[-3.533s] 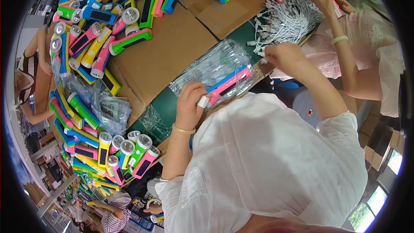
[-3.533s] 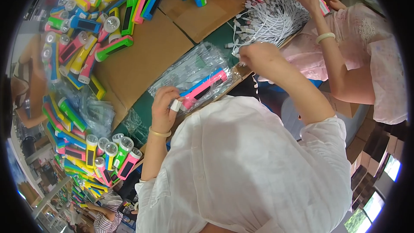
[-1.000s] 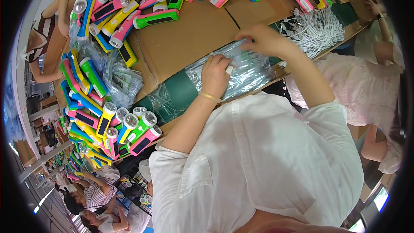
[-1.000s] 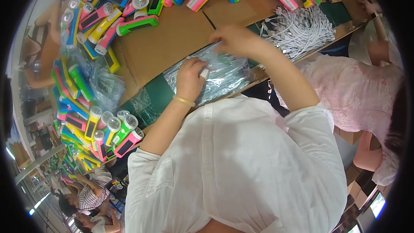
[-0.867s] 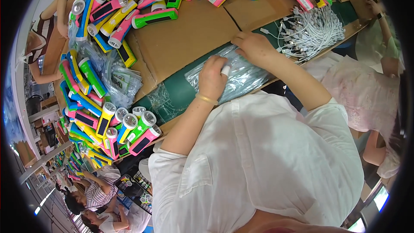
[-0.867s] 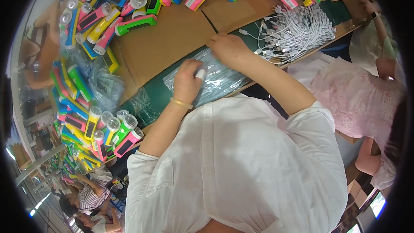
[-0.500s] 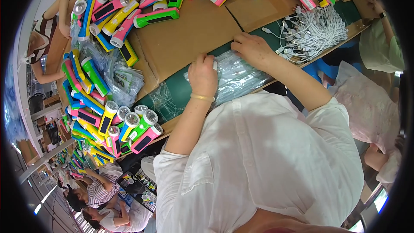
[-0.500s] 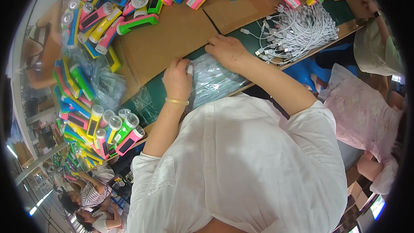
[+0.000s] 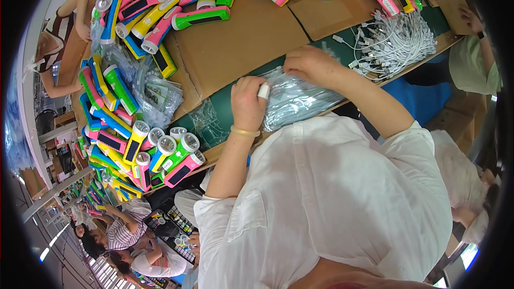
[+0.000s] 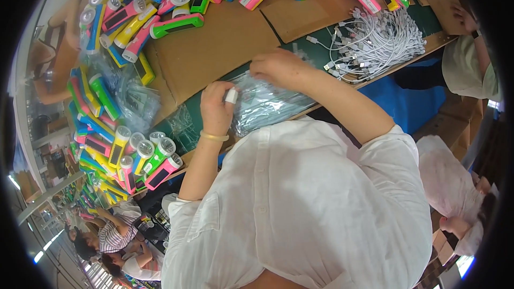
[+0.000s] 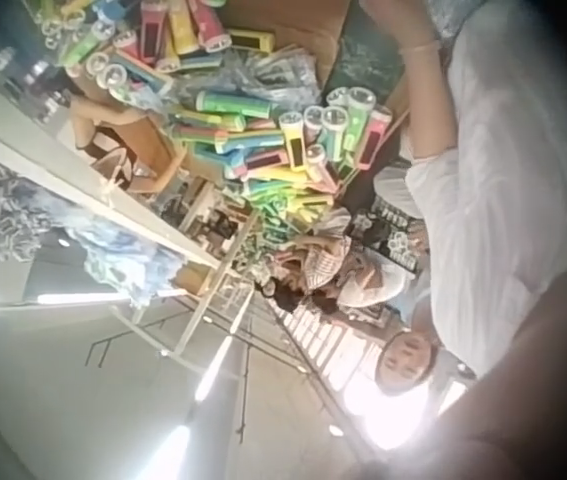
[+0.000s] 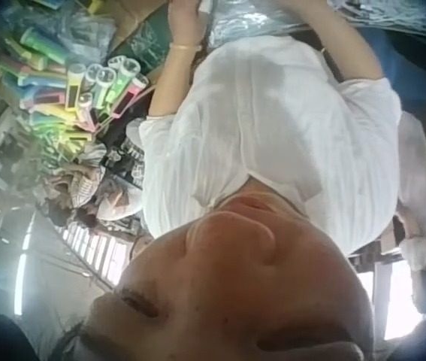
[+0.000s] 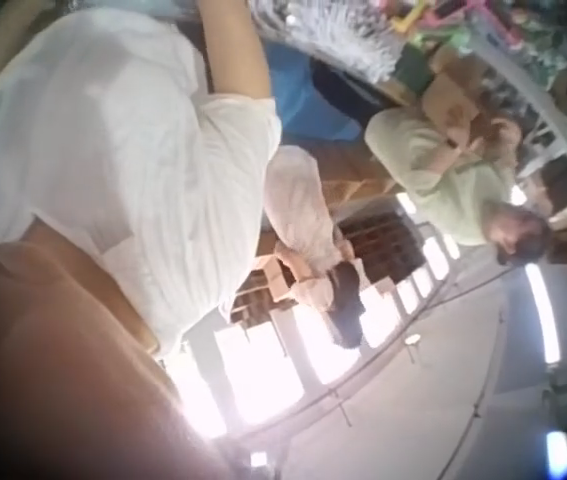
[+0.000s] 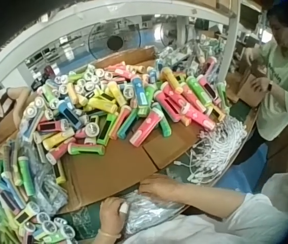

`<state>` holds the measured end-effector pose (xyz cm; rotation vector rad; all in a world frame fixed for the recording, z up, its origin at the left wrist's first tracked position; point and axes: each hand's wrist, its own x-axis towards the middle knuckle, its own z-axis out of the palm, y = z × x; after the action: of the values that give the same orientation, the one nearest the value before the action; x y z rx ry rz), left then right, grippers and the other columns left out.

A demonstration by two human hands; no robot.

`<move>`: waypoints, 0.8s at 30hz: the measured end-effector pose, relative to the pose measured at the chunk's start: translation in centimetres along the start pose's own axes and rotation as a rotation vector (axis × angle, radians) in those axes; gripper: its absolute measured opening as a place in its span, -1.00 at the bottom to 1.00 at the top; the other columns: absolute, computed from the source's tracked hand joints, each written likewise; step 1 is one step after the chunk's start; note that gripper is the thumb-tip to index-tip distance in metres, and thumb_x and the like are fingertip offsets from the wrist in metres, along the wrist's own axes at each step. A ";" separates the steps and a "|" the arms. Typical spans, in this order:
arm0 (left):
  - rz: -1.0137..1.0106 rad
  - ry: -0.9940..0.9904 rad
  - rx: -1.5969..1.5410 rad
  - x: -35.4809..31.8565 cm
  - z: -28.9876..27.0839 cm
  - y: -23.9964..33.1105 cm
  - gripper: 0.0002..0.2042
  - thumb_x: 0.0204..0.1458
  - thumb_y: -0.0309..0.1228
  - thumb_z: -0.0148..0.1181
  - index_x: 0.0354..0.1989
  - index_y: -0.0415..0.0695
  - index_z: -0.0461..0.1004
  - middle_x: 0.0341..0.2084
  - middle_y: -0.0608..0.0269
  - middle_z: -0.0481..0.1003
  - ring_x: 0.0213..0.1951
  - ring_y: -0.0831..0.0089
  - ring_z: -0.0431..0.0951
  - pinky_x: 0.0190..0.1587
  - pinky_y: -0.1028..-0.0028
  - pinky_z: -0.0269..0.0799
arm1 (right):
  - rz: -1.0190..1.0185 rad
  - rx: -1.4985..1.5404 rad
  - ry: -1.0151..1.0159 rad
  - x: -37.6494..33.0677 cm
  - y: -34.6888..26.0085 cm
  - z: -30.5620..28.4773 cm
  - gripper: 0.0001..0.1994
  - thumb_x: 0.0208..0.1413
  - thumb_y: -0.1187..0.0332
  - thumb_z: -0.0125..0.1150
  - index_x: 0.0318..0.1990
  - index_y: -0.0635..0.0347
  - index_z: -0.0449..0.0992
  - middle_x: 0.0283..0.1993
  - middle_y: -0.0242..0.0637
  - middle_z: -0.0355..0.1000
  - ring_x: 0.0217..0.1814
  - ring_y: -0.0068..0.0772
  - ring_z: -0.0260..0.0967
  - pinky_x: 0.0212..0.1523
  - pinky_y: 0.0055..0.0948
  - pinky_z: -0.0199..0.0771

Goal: The worker is picking up colorful solar-powered flashlights and a charging cable, placing them inside a small plastic bag, and organizing them on the workbench.

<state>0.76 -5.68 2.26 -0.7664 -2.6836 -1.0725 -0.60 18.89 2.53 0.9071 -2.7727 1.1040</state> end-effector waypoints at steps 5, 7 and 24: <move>-0.136 0.043 -0.183 -1.1 -1.5 -0.2 -0.88 0.00 -0.54 0.36 -0.30 -0.19 0.55 -0.36 0.13 0.56 -0.26 0.09 0.52 -0.15 0.25 0.44 | 0.031 0.065 0.039 0.1 -1.1 -1.5 -0.75 0.03 0.49 0.35 -0.10 0.09 0.58 -0.11 -0.27 0.51 -0.01 -0.08 0.46 0.02 -0.16 0.44; -0.147 0.045 -0.215 -0.7 -1.7 0.6 -0.88 0.00 -0.55 0.36 -0.29 -0.19 0.56 -0.37 0.13 0.56 -0.28 0.11 0.53 -0.18 0.27 0.45 | -0.064 0.198 0.013 0.9 -2.1 -0.5 -0.67 0.02 0.53 0.34 -0.01 0.04 0.57 -0.09 -0.29 0.52 0.01 -0.08 0.45 0.05 -0.17 0.44; 0.057 -0.087 -0.185 -1.4 -2.3 0.3 -0.76 -0.04 -0.68 0.19 -0.16 -0.21 0.56 -0.36 0.01 0.49 -0.25 -0.02 0.51 -0.17 0.18 0.48 | -0.039 -0.242 -0.266 -0.7 0.6 -2.0 -0.90 0.16 0.42 0.19 -0.20 0.03 0.58 -0.17 -0.32 0.47 -0.09 -0.16 0.46 -0.08 -0.23 0.49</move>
<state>2.01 -7.65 3.71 -0.9352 -2.6414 -1.3157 -0.70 20.87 3.45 1.1433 -2.9917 0.6633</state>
